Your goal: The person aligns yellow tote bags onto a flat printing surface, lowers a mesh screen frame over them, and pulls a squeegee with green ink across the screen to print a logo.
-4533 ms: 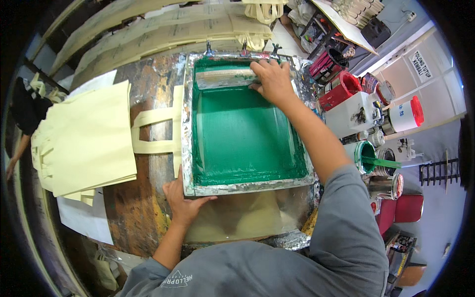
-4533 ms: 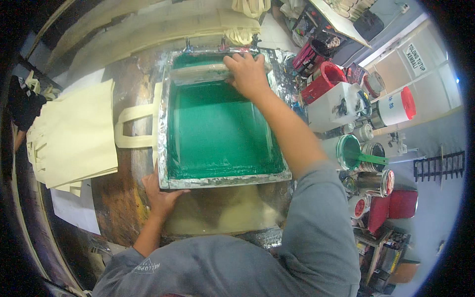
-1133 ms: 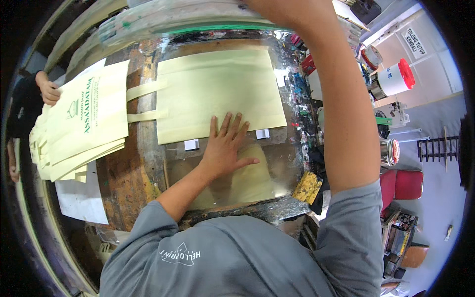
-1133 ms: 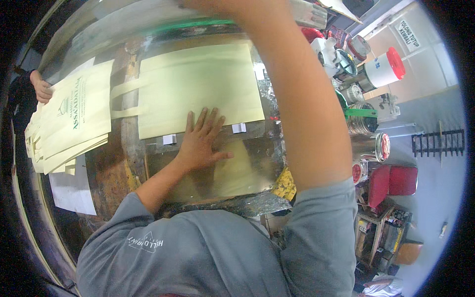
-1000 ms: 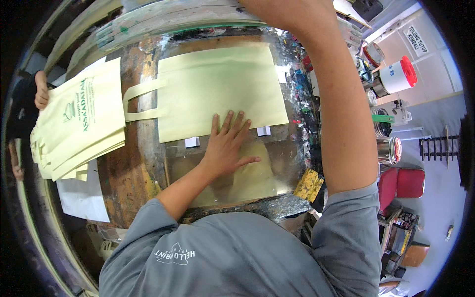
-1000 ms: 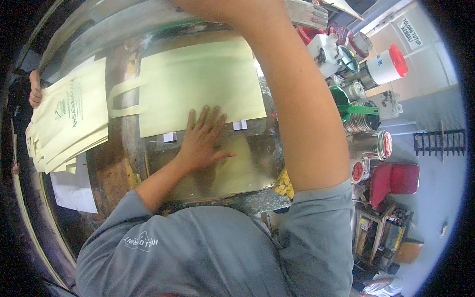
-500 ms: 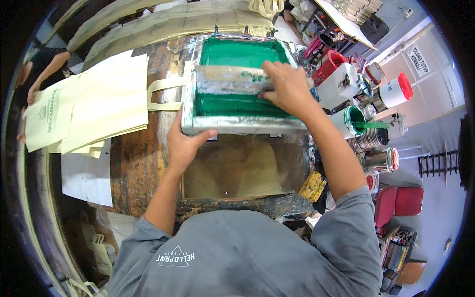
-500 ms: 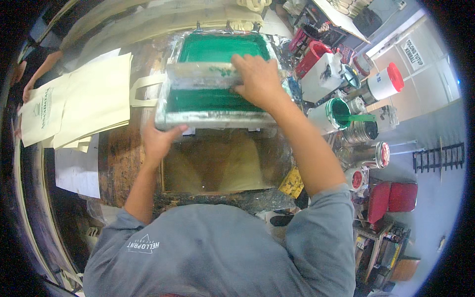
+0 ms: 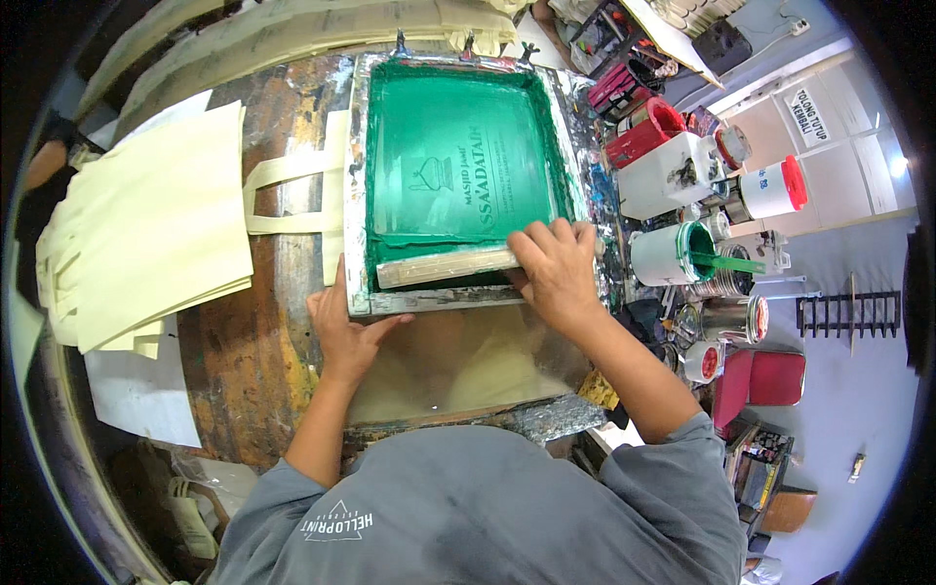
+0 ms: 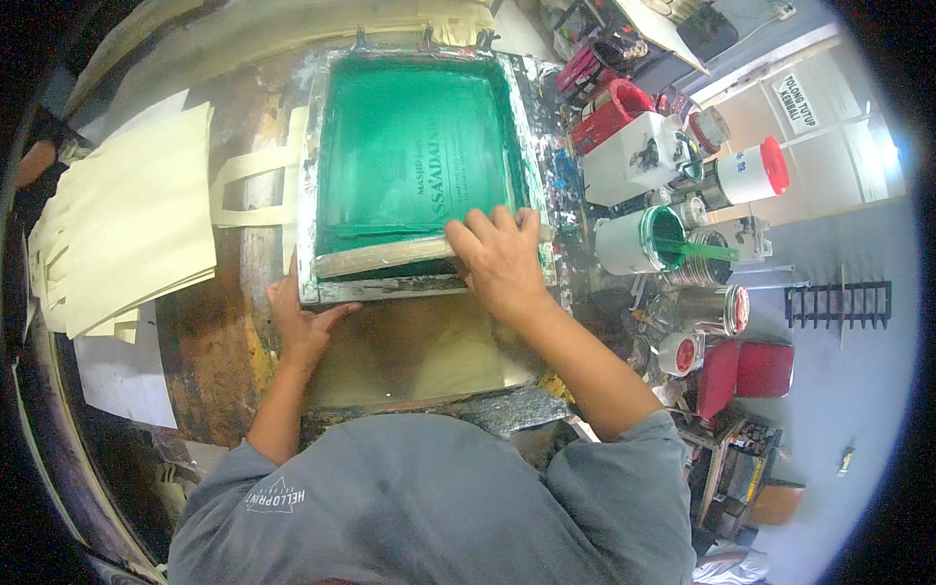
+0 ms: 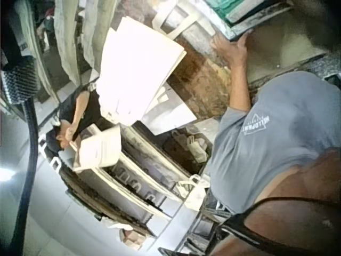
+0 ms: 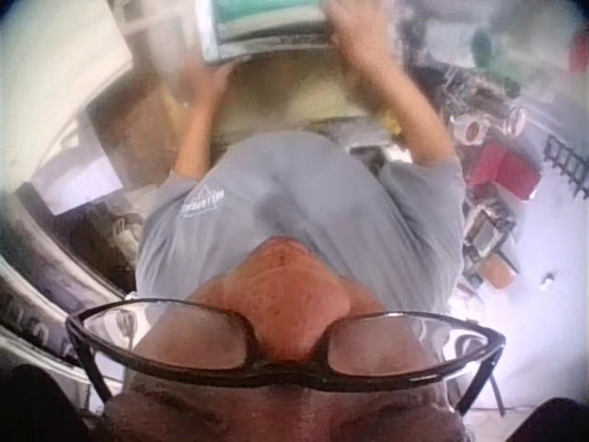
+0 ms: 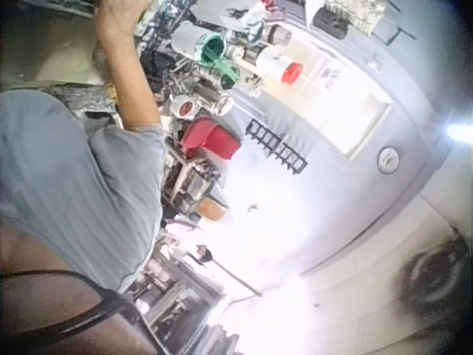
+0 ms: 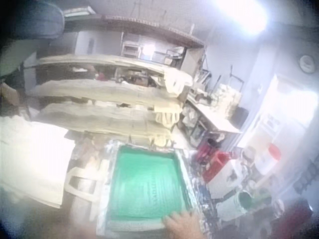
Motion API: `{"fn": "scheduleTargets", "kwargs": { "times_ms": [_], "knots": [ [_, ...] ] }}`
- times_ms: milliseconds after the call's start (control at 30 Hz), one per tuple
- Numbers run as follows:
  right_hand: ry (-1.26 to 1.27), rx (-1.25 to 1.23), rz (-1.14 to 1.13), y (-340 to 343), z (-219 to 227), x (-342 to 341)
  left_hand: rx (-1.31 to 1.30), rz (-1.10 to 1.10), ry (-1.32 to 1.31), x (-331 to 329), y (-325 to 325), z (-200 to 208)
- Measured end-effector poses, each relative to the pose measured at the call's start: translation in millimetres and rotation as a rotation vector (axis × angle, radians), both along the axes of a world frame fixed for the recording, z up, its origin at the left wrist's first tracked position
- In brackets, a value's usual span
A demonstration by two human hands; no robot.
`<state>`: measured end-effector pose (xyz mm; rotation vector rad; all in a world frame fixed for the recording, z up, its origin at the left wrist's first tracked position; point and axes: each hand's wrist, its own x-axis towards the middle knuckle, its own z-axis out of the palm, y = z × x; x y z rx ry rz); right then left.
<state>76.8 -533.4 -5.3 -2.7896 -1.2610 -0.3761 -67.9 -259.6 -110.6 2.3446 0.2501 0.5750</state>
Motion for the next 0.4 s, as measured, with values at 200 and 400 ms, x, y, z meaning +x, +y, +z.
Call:
{"fn": "scheduleTargets", "kwargs": {
  "times_ms": [200, 400],
  "knots": [
    [-0.098, 0.049, -0.025, 32.5, -16.4, 90.4, 0.030, -0.016, -0.005, 2.0, 3.1, -3.5],
    [-0.192, 0.090, 0.014, 70.1, -29.6, 210.2, 0.084, -0.066, 0.014, 6.6, 7.4, 6.4]
  ]
}}
